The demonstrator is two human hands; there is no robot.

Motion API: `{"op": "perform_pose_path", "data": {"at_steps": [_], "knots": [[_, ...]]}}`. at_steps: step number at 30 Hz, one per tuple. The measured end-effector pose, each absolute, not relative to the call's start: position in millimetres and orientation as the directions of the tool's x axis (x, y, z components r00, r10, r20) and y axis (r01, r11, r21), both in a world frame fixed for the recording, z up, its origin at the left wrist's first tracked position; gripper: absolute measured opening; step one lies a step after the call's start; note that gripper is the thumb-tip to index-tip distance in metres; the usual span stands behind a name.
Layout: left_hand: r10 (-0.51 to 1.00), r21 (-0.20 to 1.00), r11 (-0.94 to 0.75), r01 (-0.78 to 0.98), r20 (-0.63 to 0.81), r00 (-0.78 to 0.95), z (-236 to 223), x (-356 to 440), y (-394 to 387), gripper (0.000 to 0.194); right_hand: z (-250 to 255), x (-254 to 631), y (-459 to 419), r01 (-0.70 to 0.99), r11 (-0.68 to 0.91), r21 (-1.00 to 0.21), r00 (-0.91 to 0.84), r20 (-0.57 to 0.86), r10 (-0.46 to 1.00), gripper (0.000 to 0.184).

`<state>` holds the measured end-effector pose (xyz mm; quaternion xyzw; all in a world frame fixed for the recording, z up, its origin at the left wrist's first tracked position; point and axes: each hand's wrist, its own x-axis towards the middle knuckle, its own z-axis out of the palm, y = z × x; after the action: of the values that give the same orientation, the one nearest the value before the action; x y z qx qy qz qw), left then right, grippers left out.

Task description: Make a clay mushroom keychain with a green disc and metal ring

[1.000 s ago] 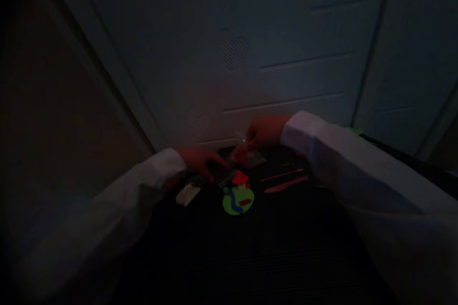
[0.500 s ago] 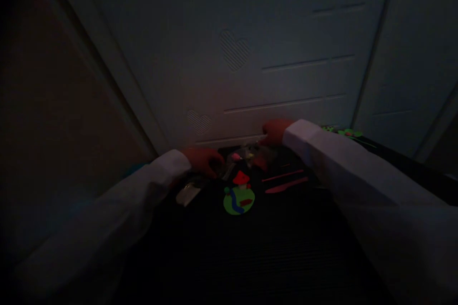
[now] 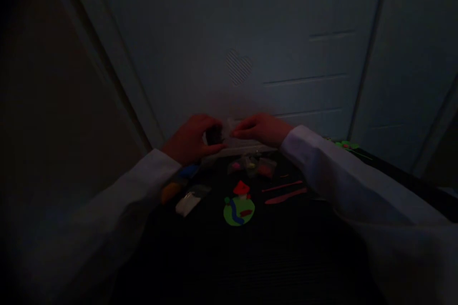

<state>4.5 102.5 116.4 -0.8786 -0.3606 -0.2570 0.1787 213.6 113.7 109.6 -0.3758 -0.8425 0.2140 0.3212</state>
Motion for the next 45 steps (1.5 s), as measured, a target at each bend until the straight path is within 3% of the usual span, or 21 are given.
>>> {"op": "perform_pose_path", "data": {"at_steps": [6,9,13,17,24,29,37,45], "knots": [[0.507,-0.081,-0.692,0.717,0.653,0.563,129.2,-1.0,92.4,0.057,117.4,209.7,102.9,0.457,0.654,-0.603,-0.420,0.502,0.756,0.030],[0.546,0.075,-0.676,0.733,0.719,0.430,138.3,0.9,80.9,0.044,120.9,203.8,94.0,0.489,0.665,-0.564,-0.358,0.565,0.743,0.026],[0.730,0.376,-0.654,0.657,0.543,0.415,142.4,11.8,68.1,0.034,123.3,194.8,82.7,0.530,0.709,-0.465,-0.333,0.655,0.678,0.021],[0.758,0.501,-0.653,0.568,0.424,0.496,138.9,18.0,68.2,0.028,122.6,190.9,77.5,0.537,0.743,-0.400,-0.370,0.680,0.633,0.013],[0.704,0.481,-0.708,0.517,0.434,0.562,138.3,12.0,73.5,0.025,118.2,197.8,85.9,0.414,0.730,-0.544,-0.477,0.553,0.683,0.025],[0.678,0.436,-0.735,0.519,0.488,0.550,132.0,12.9,77.0,0.023,115.0,197.2,93.9,0.349,0.702,-0.621,-0.459,0.540,0.706,0.026],[0.698,0.402,-0.711,0.577,0.500,0.512,129.3,14.5,80.0,0.022,112.9,190.0,87.3,0.466,0.697,-0.544,-0.343,0.615,0.710,0.023],[0.693,0.391,-0.721,0.572,0.425,0.582,127.5,16.2,79.5,0.024,115.3,195.6,87.9,0.456,0.761,-0.462,-0.466,0.605,0.646,0.014]]}}
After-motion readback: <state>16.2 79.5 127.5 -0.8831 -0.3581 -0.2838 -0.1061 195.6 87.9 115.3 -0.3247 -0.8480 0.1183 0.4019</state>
